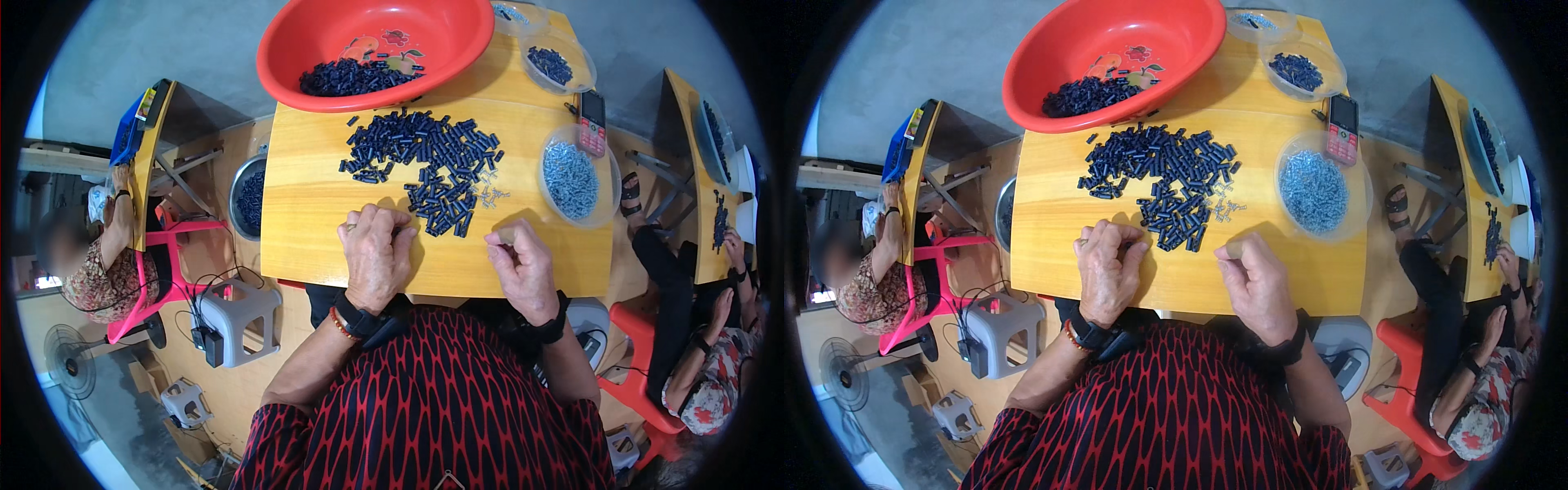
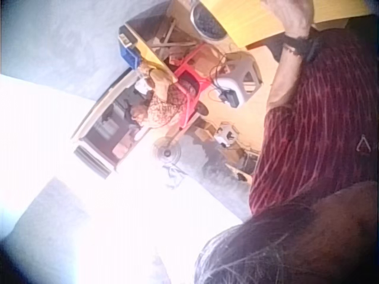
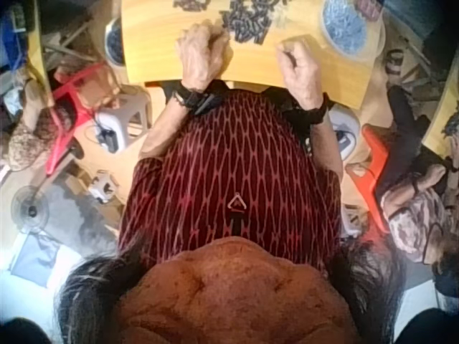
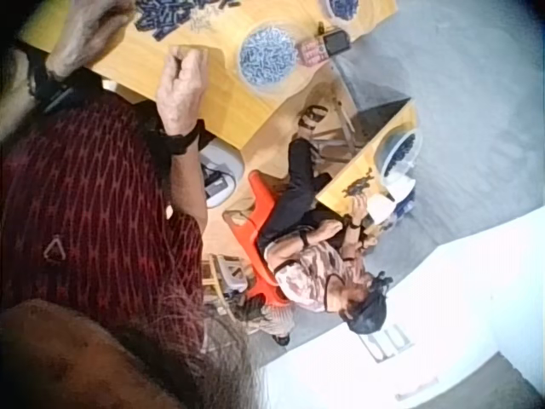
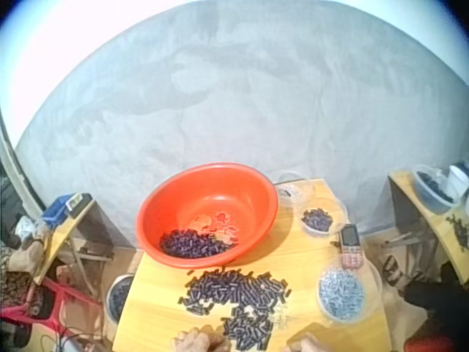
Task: Inserting metal pins into blue plastic cylindrical components for assembly.
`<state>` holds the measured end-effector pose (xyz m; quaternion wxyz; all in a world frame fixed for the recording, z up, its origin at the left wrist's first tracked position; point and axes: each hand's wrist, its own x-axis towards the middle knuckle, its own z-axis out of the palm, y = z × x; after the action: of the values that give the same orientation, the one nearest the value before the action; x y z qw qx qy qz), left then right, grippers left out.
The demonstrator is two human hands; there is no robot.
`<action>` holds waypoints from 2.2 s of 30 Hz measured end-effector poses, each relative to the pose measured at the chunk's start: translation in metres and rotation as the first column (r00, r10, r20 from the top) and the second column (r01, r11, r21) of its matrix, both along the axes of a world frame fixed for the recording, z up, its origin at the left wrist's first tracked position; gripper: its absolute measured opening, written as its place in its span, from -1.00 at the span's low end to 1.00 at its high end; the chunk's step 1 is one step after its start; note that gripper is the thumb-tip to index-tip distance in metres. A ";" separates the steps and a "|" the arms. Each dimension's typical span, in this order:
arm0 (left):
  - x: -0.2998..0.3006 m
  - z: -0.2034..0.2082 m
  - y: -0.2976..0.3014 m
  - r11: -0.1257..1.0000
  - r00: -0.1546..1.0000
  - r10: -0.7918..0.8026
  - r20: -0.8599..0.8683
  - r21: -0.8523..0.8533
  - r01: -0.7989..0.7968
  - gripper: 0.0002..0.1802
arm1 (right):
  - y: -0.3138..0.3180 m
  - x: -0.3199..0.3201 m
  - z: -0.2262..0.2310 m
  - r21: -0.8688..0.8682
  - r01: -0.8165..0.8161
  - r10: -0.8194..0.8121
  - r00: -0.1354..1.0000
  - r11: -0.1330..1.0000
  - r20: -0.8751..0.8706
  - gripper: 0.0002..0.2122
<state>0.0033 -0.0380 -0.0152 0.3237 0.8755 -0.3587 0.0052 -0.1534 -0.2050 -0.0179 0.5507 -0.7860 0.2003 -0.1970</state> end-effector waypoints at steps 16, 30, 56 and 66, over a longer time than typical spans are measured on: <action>0.013 0.022 0.023 0.613 0.271 -0.404 -0.874 -0.478 -0.629 -0.85 | 0.006 0.001 0.009 0.370 -0.036 0.014 0.998 0.928 0.061 -0.88; -0.008 0.024 0.003 0.657 -0.044 -0.551 -0.833 -0.401 -0.638 -0.70 | 0.054 0.057 0.023 0.523 -0.227 0.157 0.972 0.821 0.175 -0.91; -0.021 0.022 -0.013 0.601 -0.036 -0.555 -0.831 -0.370 -0.709 -0.69 | 0.039 0.056 0.021 0.547 -0.208 0.047 0.955 0.811 0.293 -0.92; -0.027 0.021 -0.014 0.585 0.098 -0.501 -0.860 -0.420 -0.694 -0.66 | 0.041 0.057 0.013 0.476 -0.220 0.063 0.944 0.851 0.323 -0.93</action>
<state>-0.0233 -0.0525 0.0061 0.8222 0.4043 0.0779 -0.3931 -0.0968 -0.1644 -0.0052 0.7742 -0.5880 0.1011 -0.2111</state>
